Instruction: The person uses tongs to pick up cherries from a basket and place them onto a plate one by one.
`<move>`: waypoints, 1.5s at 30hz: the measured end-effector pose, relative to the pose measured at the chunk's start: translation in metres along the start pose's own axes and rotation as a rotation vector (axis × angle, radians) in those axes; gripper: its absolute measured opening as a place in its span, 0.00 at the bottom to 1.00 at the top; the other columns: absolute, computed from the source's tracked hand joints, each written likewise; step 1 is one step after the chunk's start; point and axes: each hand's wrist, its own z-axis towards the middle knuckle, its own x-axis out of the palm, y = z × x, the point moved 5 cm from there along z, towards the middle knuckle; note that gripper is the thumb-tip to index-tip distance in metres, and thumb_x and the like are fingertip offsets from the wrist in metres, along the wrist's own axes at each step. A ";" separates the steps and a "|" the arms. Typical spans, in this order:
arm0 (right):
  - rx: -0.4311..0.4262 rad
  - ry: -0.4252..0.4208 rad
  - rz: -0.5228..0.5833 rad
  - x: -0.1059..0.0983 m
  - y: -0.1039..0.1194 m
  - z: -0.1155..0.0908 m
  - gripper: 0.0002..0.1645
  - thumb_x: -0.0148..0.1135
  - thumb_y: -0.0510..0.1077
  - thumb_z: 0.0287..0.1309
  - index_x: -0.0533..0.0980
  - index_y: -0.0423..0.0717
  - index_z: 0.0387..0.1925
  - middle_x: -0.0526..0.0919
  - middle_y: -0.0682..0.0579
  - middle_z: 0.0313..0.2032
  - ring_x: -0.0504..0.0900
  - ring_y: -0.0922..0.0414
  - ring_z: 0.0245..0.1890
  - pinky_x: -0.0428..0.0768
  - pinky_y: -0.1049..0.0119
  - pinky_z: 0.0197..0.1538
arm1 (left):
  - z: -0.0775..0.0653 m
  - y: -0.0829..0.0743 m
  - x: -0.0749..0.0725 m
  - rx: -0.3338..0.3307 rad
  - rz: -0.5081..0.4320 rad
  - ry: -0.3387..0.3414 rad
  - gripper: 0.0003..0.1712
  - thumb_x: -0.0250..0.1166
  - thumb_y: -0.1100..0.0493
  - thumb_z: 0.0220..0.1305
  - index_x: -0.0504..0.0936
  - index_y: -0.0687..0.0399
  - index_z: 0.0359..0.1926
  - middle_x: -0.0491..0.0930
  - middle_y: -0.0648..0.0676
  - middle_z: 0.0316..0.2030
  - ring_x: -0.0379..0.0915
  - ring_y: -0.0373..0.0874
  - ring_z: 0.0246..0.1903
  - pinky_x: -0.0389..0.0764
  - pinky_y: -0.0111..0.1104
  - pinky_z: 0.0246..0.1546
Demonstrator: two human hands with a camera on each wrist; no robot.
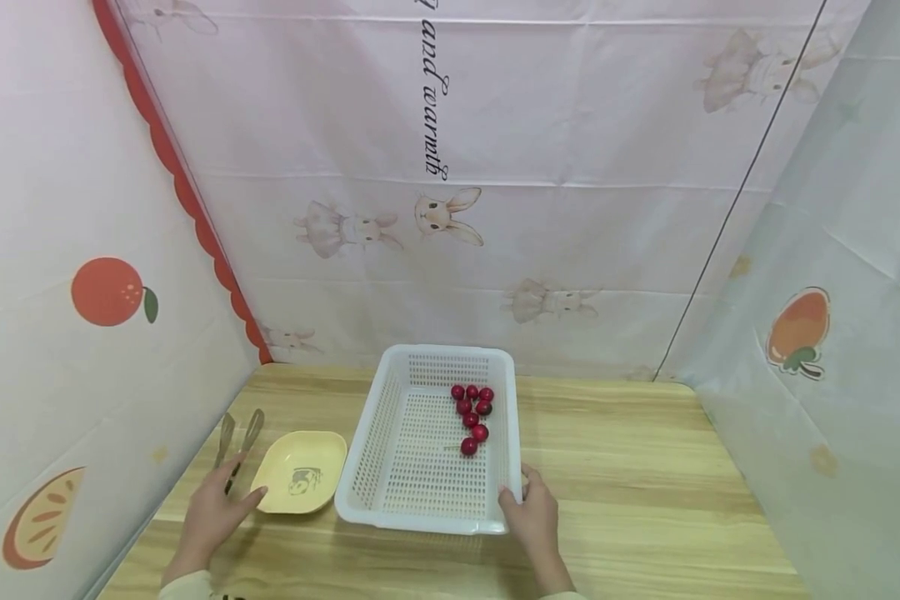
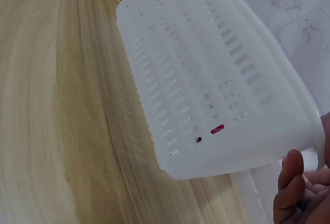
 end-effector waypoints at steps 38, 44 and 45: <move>0.103 0.023 0.032 0.007 0.003 0.000 0.38 0.60 0.25 0.41 0.59 0.25 0.57 0.76 0.31 0.38 0.79 0.36 0.38 0.80 0.55 0.32 | -0.016 0.078 0.004 -0.367 -0.210 0.036 0.56 0.71 0.61 0.49 0.42 0.77 0.66 0.51 0.83 0.57 0.52 0.76 0.54 0.54 0.61 0.54; 0.106 0.030 0.027 0.008 0.003 0.000 0.38 0.60 0.25 0.41 0.59 0.26 0.58 0.77 0.32 0.37 0.79 0.37 0.37 0.80 0.55 0.32 | -0.017 0.080 0.002 -0.404 -0.181 -0.051 0.45 0.70 0.64 0.47 0.56 0.83 0.60 0.62 0.83 0.52 0.63 0.73 0.48 0.64 0.59 0.48; 0.106 0.029 0.027 0.008 0.003 0.000 0.39 0.61 0.25 0.40 0.59 0.26 0.58 0.77 0.33 0.37 0.79 0.38 0.37 0.80 0.55 0.32 | -0.017 0.080 0.002 -0.408 -0.169 -0.081 0.43 0.69 0.65 0.46 0.59 0.84 0.58 0.64 0.82 0.50 0.65 0.73 0.46 0.66 0.58 0.46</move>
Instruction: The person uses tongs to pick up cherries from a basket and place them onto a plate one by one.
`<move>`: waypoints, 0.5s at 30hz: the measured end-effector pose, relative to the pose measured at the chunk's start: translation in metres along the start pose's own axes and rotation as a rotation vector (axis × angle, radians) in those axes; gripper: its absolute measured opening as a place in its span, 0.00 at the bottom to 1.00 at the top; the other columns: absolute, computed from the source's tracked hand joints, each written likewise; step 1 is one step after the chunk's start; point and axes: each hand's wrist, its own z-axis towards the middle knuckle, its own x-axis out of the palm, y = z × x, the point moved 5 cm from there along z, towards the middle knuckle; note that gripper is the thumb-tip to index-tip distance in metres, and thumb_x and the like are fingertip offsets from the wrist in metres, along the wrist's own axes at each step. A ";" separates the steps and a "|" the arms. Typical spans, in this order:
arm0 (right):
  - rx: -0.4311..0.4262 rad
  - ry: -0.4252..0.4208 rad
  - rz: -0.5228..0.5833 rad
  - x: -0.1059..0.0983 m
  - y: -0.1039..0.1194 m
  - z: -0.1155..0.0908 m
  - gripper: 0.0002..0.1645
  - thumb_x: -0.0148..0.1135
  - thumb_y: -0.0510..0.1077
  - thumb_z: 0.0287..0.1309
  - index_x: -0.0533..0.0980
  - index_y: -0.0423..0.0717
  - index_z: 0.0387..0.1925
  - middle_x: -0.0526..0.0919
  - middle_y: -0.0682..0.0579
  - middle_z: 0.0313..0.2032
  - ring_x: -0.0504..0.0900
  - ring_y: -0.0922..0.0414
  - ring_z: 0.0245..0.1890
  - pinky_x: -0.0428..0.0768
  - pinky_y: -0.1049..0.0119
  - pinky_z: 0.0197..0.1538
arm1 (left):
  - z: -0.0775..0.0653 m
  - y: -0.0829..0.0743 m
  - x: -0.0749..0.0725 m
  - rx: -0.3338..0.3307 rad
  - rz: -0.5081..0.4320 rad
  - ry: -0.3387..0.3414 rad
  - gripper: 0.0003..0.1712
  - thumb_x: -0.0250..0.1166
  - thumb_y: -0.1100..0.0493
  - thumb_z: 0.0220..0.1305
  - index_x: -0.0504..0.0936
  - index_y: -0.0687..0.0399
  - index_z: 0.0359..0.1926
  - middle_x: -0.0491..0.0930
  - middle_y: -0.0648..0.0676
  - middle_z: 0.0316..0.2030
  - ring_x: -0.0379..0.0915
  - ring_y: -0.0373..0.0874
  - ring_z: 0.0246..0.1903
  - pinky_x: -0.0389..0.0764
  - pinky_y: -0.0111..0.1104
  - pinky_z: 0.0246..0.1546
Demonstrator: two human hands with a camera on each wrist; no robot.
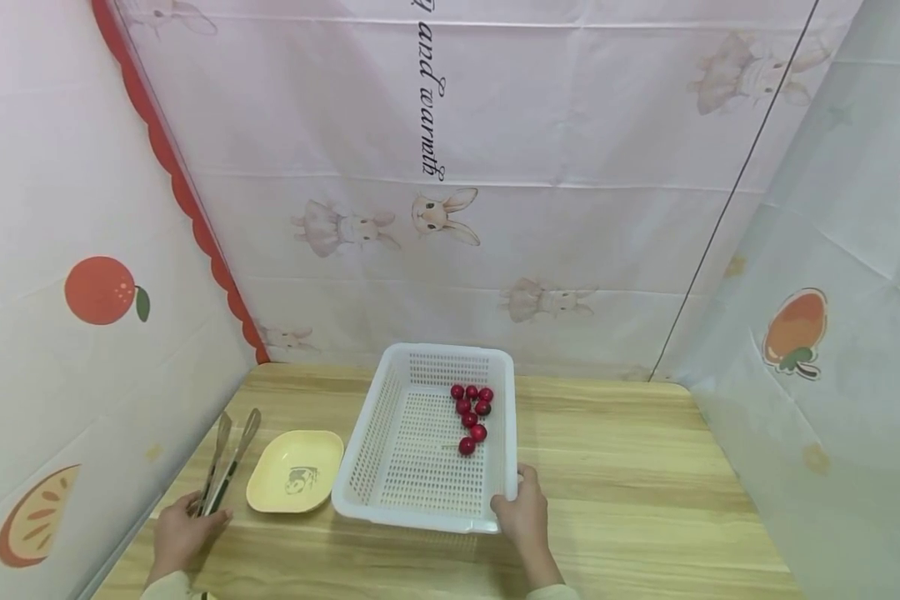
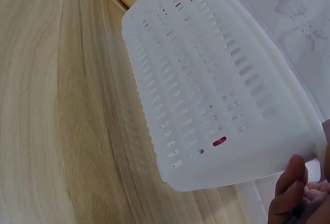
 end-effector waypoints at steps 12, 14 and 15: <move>0.010 -0.006 -0.020 -0.001 0.000 0.001 0.39 0.61 0.26 0.41 0.59 0.26 0.58 0.77 0.34 0.36 0.79 0.38 0.37 0.80 0.54 0.33 | 0.007 0.006 0.002 -0.040 0.107 -0.169 0.30 0.68 0.65 0.43 0.72 0.81 0.47 0.69 0.78 0.39 0.60 0.70 0.42 0.56 0.56 0.47; 0.013 -0.006 -0.018 -0.001 -0.001 0.001 0.39 0.61 0.26 0.41 0.59 0.27 0.58 0.77 0.34 0.37 0.79 0.38 0.37 0.80 0.54 0.33 | 0.007 0.006 0.000 -0.038 0.113 -0.185 0.28 0.67 0.65 0.43 0.73 0.80 0.45 0.71 0.77 0.38 0.61 0.71 0.42 0.56 0.56 0.47; 0.013 -0.004 -0.017 -0.001 -0.001 0.001 0.39 0.61 0.26 0.41 0.59 0.27 0.58 0.77 0.34 0.37 0.79 0.39 0.37 0.80 0.54 0.33 | 0.007 0.005 -0.001 -0.034 0.120 -0.194 0.27 0.67 0.65 0.43 0.73 0.80 0.45 0.72 0.77 0.37 0.63 0.70 0.41 0.57 0.55 0.47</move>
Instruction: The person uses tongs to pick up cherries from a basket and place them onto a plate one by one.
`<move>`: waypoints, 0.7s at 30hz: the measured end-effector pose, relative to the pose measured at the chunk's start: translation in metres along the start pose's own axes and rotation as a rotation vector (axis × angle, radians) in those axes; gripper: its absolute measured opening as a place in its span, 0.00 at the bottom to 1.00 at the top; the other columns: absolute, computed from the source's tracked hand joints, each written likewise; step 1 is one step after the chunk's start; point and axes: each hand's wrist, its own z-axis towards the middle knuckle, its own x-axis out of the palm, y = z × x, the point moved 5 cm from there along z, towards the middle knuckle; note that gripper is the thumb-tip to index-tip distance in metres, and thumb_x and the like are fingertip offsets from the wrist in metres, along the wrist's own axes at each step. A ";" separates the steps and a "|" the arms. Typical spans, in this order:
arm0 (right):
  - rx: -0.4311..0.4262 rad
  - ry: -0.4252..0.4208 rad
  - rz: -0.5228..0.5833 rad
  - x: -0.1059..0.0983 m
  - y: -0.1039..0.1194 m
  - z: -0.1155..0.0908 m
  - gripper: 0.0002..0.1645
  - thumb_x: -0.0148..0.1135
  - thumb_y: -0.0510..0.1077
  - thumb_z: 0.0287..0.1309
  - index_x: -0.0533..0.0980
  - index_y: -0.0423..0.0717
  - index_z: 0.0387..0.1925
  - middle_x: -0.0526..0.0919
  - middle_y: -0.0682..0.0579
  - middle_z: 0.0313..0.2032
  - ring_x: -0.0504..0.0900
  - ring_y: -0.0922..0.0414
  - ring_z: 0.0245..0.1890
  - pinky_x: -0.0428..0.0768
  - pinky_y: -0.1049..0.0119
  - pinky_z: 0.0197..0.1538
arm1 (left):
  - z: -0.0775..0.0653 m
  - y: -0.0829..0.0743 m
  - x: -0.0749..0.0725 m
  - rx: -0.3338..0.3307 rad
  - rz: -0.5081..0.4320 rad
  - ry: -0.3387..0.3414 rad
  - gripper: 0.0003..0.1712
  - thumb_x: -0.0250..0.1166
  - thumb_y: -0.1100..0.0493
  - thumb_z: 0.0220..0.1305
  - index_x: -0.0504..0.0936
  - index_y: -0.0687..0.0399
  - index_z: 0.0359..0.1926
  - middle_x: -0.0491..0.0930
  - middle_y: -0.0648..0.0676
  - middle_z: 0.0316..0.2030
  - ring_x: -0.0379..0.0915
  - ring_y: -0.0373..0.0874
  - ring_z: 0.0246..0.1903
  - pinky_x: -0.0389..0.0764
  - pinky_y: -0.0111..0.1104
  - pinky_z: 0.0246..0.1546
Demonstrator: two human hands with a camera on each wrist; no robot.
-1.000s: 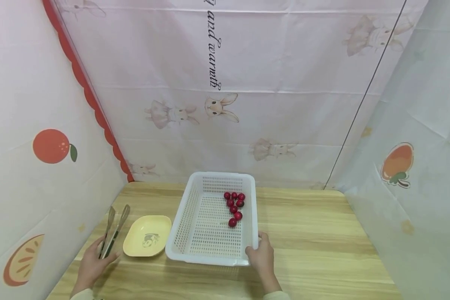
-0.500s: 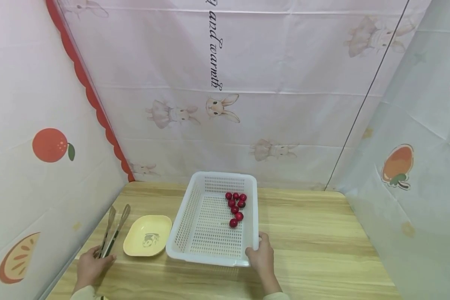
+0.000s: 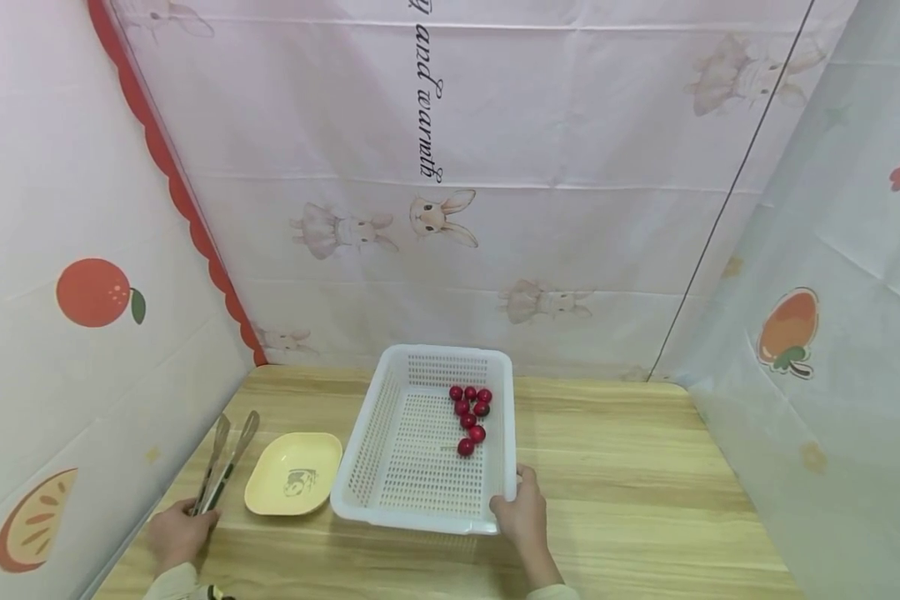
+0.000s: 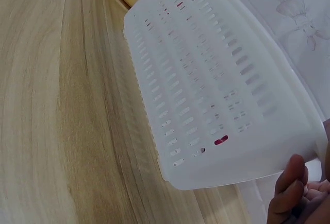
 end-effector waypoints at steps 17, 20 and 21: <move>-0.012 0.004 0.004 0.002 -0.002 0.000 0.38 0.60 0.26 0.42 0.60 0.28 0.58 0.77 0.33 0.37 0.79 0.39 0.37 0.80 0.53 0.34 | -0.005 -0.013 -0.015 -0.023 -0.103 -0.128 0.22 0.64 0.62 0.51 0.76 0.73 0.46 0.76 0.73 0.40 0.72 0.65 0.37 0.66 0.53 0.39; -0.021 0.001 0.006 0.001 -0.001 -0.001 0.38 0.60 0.26 0.42 0.59 0.27 0.58 0.77 0.33 0.37 0.79 0.39 0.37 0.80 0.53 0.33 | -0.004 -0.017 -0.017 -0.024 -0.163 -0.204 0.22 0.65 0.63 0.51 0.77 0.72 0.47 0.76 0.73 0.41 0.71 0.66 0.41 0.65 0.52 0.42; -0.024 0.000 0.007 0.001 -0.001 -0.001 0.38 0.60 0.26 0.42 0.59 0.27 0.58 0.77 0.33 0.36 0.79 0.39 0.36 0.80 0.53 0.33 | -0.004 -0.018 -0.018 -0.030 -0.192 -0.223 0.22 0.65 0.63 0.51 0.77 0.72 0.47 0.76 0.72 0.42 0.71 0.65 0.42 0.65 0.51 0.44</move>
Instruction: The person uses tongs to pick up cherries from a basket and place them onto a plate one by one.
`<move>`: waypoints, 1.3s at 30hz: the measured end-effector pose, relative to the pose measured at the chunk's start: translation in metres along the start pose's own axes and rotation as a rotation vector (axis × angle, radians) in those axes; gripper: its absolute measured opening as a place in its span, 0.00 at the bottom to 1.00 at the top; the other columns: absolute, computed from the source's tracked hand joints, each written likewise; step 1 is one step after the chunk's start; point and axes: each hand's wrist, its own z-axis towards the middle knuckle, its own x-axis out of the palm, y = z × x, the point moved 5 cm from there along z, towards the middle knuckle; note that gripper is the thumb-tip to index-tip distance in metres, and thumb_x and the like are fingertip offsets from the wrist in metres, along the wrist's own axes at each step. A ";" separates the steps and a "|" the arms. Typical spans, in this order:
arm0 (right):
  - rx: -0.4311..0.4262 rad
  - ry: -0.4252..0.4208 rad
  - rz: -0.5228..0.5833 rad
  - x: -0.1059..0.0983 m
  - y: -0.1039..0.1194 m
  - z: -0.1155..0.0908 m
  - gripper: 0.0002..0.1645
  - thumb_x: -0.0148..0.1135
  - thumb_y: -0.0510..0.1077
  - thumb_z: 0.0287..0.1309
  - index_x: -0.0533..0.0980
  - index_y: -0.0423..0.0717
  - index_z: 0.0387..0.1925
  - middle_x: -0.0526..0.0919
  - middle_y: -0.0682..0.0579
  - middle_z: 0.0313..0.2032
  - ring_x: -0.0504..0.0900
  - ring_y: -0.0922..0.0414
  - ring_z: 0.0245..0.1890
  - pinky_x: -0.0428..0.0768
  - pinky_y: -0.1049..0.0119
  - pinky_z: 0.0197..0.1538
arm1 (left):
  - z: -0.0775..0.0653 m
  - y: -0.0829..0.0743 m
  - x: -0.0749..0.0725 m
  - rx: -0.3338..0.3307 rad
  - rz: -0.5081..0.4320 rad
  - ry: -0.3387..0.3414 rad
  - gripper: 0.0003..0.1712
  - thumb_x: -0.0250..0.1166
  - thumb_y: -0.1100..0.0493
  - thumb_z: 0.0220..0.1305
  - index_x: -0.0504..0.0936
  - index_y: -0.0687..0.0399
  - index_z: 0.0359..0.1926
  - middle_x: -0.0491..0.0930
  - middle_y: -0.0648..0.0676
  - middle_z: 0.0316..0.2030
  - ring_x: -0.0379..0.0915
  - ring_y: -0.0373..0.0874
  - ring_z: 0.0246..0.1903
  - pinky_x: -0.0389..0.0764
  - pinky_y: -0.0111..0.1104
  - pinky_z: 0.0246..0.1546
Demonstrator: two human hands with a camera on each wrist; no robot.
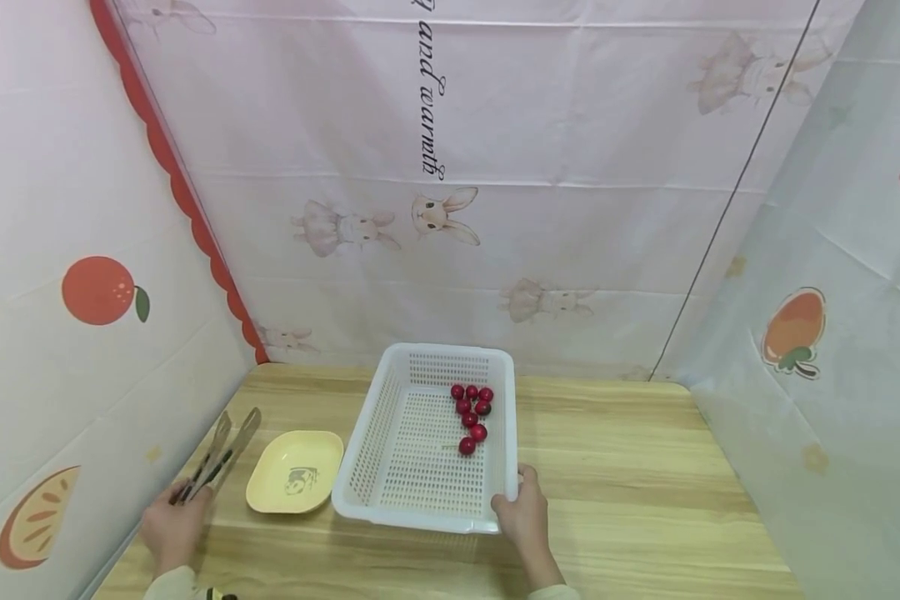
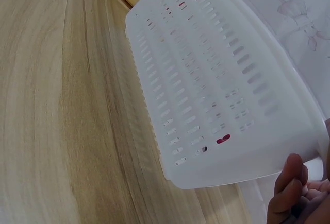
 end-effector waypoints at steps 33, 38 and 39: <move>-0.032 0.024 0.028 0.001 -0.003 0.001 0.37 0.59 0.27 0.42 0.59 0.25 0.58 0.78 0.33 0.36 0.80 0.40 0.36 0.80 0.53 0.33 | -0.005 -0.020 0.003 -0.094 -0.156 0.074 0.27 0.68 0.56 0.55 0.76 0.67 0.53 0.74 0.69 0.49 0.69 0.62 0.50 0.66 0.49 0.50; -0.045 0.029 0.013 0.000 -0.002 0.002 0.37 0.59 0.26 0.42 0.60 0.24 0.57 0.77 0.30 0.38 0.79 0.39 0.37 0.80 0.53 0.33 | -0.008 -0.035 0.005 -0.077 -0.191 0.084 0.28 0.69 0.56 0.54 0.77 0.68 0.52 0.75 0.71 0.48 0.67 0.64 0.51 0.62 0.52 0.53; -0.044 0.031 0.011 0.001 -0.002 0.002 0.37 0.59 0.26 0.42 0.60 0.24 0.57 0.77 0.29 0.39 0.79 0.38 0.37 0.80 0.53 0.33 | -0.008 -0.038 0.005 -0.075 -0.201 0.089 0.28 0.69 0.56 0.54 0.77 0.68 0.52 0.75 0.71 0.48 0.67 0.64 0.52 0.61 0.53 0.53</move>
